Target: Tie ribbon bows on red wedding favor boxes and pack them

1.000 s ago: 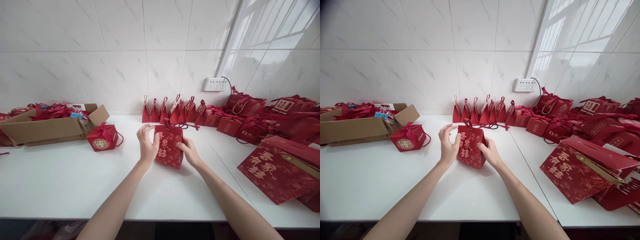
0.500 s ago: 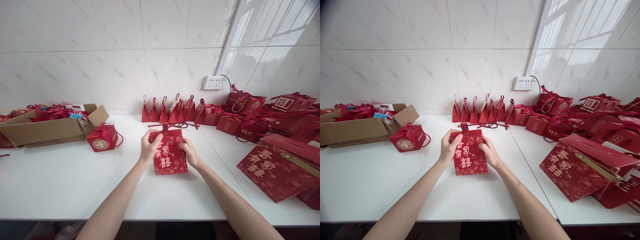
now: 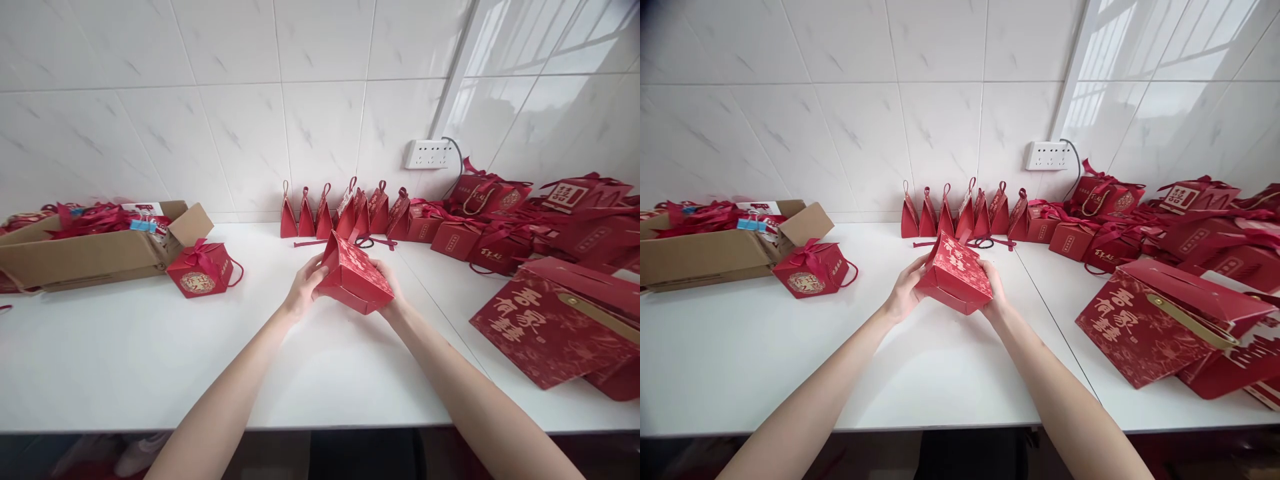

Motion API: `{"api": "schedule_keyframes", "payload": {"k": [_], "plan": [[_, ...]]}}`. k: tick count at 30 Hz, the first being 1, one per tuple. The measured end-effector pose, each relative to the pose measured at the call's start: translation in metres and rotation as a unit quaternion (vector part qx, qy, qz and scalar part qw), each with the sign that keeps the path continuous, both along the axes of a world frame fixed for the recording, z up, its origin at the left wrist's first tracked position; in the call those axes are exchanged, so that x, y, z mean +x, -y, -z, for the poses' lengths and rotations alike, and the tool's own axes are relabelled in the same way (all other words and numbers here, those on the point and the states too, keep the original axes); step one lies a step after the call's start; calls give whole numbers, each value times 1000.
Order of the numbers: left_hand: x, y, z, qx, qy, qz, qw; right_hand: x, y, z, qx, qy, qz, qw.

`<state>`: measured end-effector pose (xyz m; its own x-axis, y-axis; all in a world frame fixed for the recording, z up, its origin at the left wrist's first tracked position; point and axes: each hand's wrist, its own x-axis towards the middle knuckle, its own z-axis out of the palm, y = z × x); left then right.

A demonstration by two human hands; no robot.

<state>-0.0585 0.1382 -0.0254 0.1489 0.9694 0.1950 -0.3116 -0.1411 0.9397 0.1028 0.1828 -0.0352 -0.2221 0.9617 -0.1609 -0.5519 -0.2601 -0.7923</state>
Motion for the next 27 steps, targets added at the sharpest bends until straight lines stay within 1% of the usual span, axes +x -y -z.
{"api": "schedule_keyframes", "payload": {"k": [3, 5, 8, 9, 11, 14, 18, 21, 24, 27], "plan": [[2, 1, -1, 15, 10, -14, 1000, -1, 4, -2, -10, -27, -41, 999], [2, 1, -1, 27, 18, -9, 999, -2, 7, -3, -16, -54, -59, 997], [2, 1, 0, 42, 21, 19, 999, -2, 8, -3, -9, -100, -65, 993], [2, 1, -1, 45, 19, 21, 999, -2, 8, -3, -5, -116, -65, 991], [4, 3, -2, 48, 4, 7, 999, -2, 8, -3, 4, -134, -61, 989], [8, 6, -3, 65, -38, -32, 997, -2, 10, -5, 25, -144, -82, 986], [11, 7, -3, 99, -66, -51, 992, -4, 13, -7, 60, -143, -134, 979], [11, 6, -2, 108, -67, -59, 990, -3, 11, -7, 61, -136, -137, 979], [11, 5, -1, 109, -71, -63, 990, -2, 10, -5, 58, -133, -154, 977], [11, 6, -1, 104, -72, -66, 990, -2, 10, -6, 42, -126, -140, 981]]}}
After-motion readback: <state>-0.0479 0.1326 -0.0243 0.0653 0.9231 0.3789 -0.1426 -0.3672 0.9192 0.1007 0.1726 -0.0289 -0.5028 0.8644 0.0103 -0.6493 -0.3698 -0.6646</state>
